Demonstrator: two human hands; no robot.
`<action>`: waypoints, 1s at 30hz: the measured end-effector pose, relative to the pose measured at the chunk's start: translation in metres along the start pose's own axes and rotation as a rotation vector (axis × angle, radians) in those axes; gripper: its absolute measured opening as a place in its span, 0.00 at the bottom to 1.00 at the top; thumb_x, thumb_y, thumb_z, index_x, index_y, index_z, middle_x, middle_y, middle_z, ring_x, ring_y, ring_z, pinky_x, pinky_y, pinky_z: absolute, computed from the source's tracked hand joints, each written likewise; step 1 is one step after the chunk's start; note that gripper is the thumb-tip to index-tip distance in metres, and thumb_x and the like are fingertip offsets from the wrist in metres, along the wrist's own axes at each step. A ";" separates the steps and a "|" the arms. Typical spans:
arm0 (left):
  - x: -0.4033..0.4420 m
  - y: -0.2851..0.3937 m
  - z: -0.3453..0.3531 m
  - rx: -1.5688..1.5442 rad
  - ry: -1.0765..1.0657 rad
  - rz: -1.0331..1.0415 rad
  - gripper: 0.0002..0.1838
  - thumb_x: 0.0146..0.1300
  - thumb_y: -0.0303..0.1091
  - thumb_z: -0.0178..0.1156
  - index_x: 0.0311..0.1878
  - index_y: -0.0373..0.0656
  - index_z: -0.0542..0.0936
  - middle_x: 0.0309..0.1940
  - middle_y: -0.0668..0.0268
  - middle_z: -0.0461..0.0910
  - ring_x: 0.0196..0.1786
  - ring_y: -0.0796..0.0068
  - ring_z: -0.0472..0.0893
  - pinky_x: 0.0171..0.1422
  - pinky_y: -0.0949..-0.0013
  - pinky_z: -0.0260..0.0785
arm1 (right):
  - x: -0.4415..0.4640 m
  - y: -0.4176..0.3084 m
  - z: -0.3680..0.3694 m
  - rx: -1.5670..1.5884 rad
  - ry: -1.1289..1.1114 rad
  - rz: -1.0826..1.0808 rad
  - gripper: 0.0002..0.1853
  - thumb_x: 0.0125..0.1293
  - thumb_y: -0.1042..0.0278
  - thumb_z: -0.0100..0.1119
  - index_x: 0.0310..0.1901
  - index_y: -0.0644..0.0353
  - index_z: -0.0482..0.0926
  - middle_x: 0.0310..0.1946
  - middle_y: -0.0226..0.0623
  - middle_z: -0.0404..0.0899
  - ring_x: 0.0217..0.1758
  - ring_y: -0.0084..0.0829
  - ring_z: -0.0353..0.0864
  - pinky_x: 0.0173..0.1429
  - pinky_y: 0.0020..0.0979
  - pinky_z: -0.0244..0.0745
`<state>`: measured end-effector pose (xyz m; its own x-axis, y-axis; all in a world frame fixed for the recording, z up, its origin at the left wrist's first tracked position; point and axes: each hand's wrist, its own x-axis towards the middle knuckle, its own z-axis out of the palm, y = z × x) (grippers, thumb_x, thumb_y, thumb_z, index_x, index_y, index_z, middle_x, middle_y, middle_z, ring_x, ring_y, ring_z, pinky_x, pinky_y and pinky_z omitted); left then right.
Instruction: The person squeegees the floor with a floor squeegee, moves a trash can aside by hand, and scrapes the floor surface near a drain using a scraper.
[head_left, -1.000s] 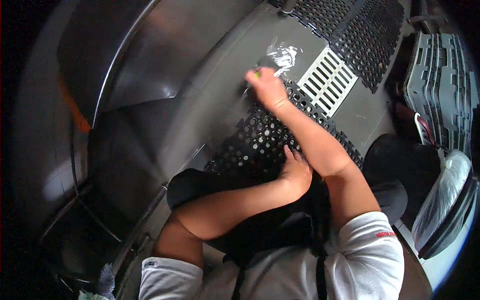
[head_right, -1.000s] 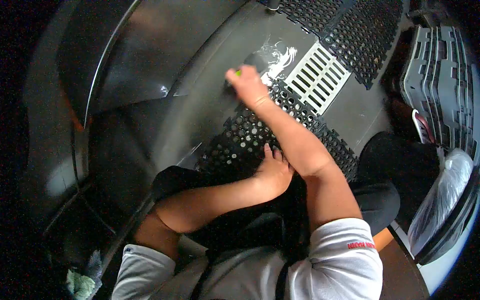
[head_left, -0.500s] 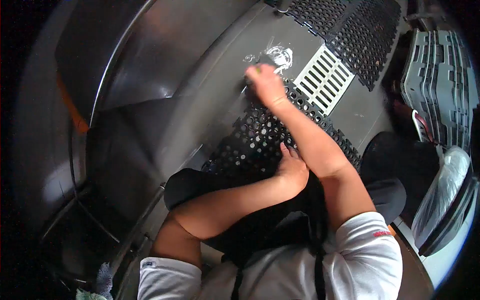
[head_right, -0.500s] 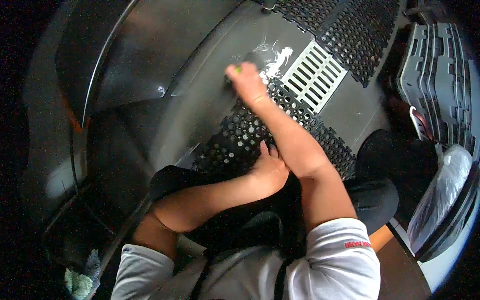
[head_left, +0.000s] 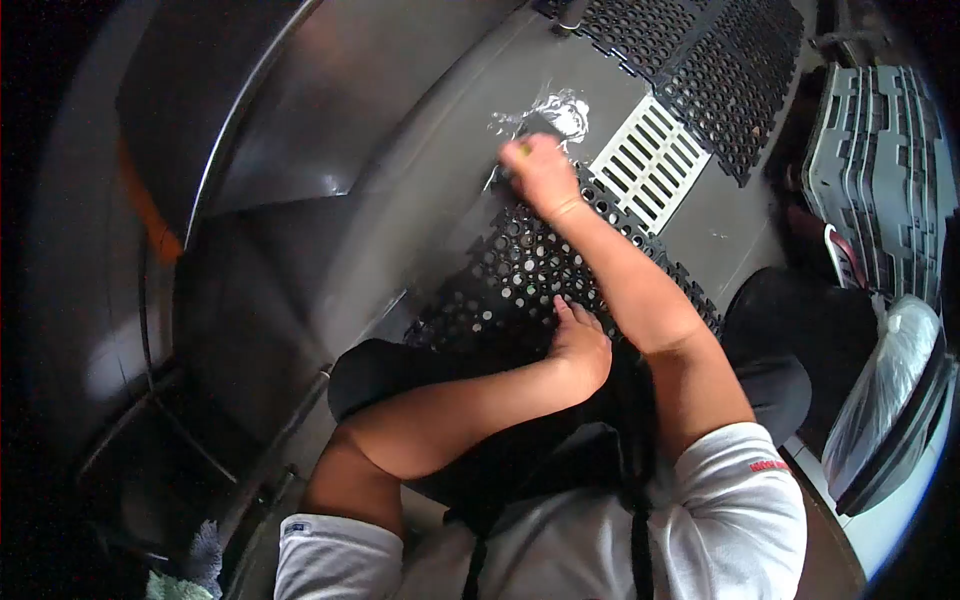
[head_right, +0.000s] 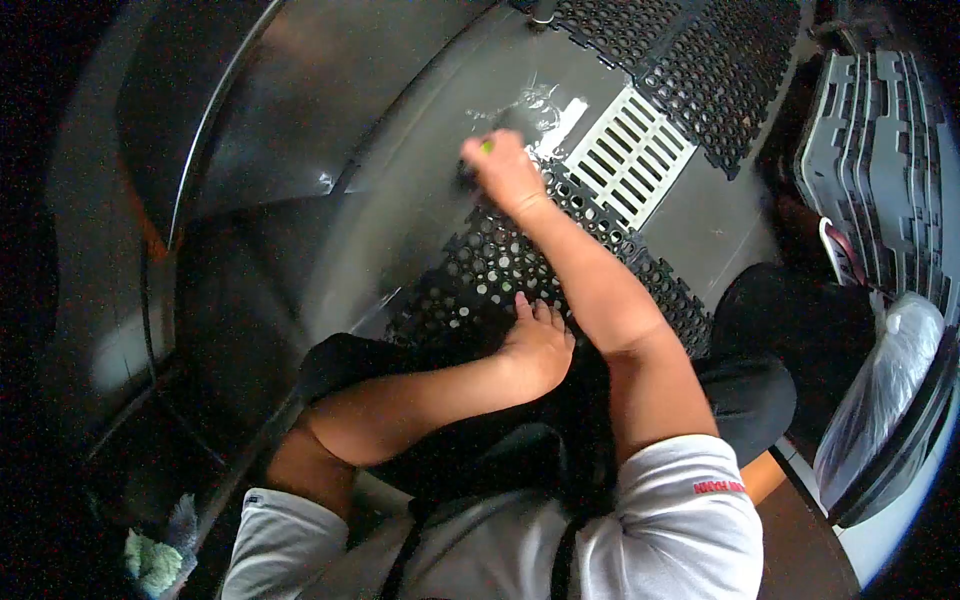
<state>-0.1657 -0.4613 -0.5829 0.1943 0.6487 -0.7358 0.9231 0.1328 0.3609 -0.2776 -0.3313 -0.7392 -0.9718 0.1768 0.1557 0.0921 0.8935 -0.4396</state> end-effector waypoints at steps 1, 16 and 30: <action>0.002 0.000 0.002 0.018 0.011 -0.003 0.24 0.72 0.35 0.45 0.67 0.35 0.72 0.69 0.41 0.65 0.72 0.39 0.64 0.71 0.25 0.48 | -0.008 -0.015 -0.001 -0.003 -0.083 -0.074 0.18 0.60 0.76 0.53 0.51 0.46 0.72 0.45 0.50 0.76 0.48 0.53 0.78 0.45 0.45 0.82; 0.001 -0.002 -0.005 0.020 0.051 0.000 0.25 0.72 0.35 0.44 0.68 0.35 0.71 0.70 0.43 0.65 0.72 0.40 0.64 0.71 0.27 0.49 | -0.013 -0.015 0.011 -0.002 0.003 -0.124 0.17 0.60 0.72 0.56 0.50 0.45 0.72 0.45 0.46 0.76 0.49 0.49 0.79 0.47 0.42 0.82; 0.006 -0.001 -0.002 0.016 0.071 0.022 0.26 0.72 0.35 0.43 0.69 0.33 0.68 0.69 0.42 0.66 0.71 0.39 0.65 0.72 0.27 0.48 | -0.002 -0.010 0.000 -0.011 0.089 0.022 0.18 0.59 0.75 0.57 0.51 0.45 0.72 0.43 0.47 0.75 0.46 0.49 0.79 0.43 0.43 0.83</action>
<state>-0.1661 -0.4560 -0.5863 0.1908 0.7029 -0.6853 0.9243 0.1064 0.3666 -0.2761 -0.3407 -0.7350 -0.9464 0.2323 0.2243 0.1162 0.8931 -0.4345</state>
